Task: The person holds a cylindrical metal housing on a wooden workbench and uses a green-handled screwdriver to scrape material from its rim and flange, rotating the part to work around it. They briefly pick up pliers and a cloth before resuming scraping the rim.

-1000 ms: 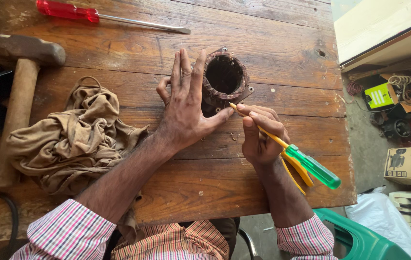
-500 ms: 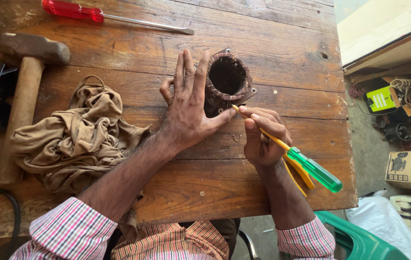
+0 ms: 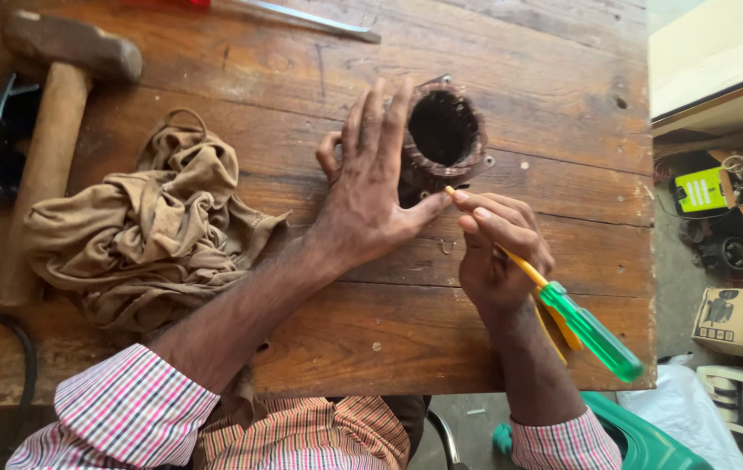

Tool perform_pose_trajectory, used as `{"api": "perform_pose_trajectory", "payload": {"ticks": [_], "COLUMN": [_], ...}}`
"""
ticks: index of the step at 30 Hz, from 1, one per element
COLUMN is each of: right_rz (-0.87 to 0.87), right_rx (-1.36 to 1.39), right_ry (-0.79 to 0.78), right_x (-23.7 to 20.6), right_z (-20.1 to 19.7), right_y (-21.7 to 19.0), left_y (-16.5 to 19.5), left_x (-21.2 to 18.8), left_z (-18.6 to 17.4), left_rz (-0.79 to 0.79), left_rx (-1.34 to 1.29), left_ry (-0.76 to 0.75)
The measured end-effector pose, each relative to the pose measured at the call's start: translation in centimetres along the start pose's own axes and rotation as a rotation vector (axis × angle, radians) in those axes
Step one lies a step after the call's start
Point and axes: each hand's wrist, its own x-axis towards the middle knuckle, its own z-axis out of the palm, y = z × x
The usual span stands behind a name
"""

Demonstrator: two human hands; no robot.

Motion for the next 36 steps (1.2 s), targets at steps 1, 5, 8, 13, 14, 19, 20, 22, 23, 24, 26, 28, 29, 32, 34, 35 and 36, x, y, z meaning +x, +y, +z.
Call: {"api": "perform_pose_trajectory", "payload": {"ticks": [1,5,8,13,14,19,20,22,23,24,26,28,29,32,34,35,36], "right_rz": [-0.008,-0.013,0.070,0.248,0.232,0.080,0.074,0.077,0.080,0.083,0.061,0.091,0.131,0.168,0.101,0.038,-0.024], "right_rx": [-0.002,-0.010,0.111,0.370,0.373,0.180,0.174,0.170,0.170,0.170,0.184,0.253,0.317,0.379,0.288,0.200,0.111], "right_ry": [-0.006,-0.010,0.083,0.235,0.243,0.164,0.161,0.149,0.141,0.135,0.131,0.138,0.146,0.122,0.069,0.037,0.006], "right_x": [0.0,-0.5,-1.1,-2.0,-2.1,-2.0,-1.9,-1.7,-1.6,-1.5,-1.5,-1.4,-1.3,-1.0,-0.6,-0.4,-0.3], "right_z": [0.0,0.5,1.4,1.9,1.9,1.3,1.3,1.2,1.2,1.2,1.3,1.4,1.5,1.2,0.8,0.6,0.4], "right_y": [0.0,0.4,0.9,1.7,1.8,1.9,1.8,1.7,1.6,1.6,1.5,1.5,1.5,1.4,1.4,1.3,1.3], "left_y": [0.1,0.3,0.6,1.0,1.0,0.9,0.9,0.7,0.7,0.6,0.4,0.2,0.1,-0.3,-0.4,-0.5,-0.5], "left_x": [-0.1,-0.1,0.2,0.6,0.6,0.5,0.5,0.3,0.3,0.3,0.3,0.3,0.3,0.4,0.3,0.2,0.1], "left_z": [0.1,-0.1,-0.9,-2.0,-2.1,-2.1,-2.1,-2.1,-2.1,-2.0,-1.9,-1.7,-1.5,-1.0,-0.7,-0.5,-0.4], "left_rz": [-0.003,-0.010,-0.025,-0.057,-0.057,-0.046,-0.044,-0.041,-0.035,-0.029,-0.022,-0.024,-0.031,-0.025,-0.012,-0.004,0.004], "left_rx": [-0.006,0.008,0.013,0.047,0.048,0.055,0.067,0.082,0.084,0.087,0.095,0.093,0.087,0.083,0.085,0.090,0.094], "left_ry": [0.000,-0.013,-0.042,-0.083,-0.081,-0.082,-0.088,-0.092,-0.088,-0.082,-0.081,-0.085,-0.088,-0.076,-0.050,-0.035,-0.022]}}
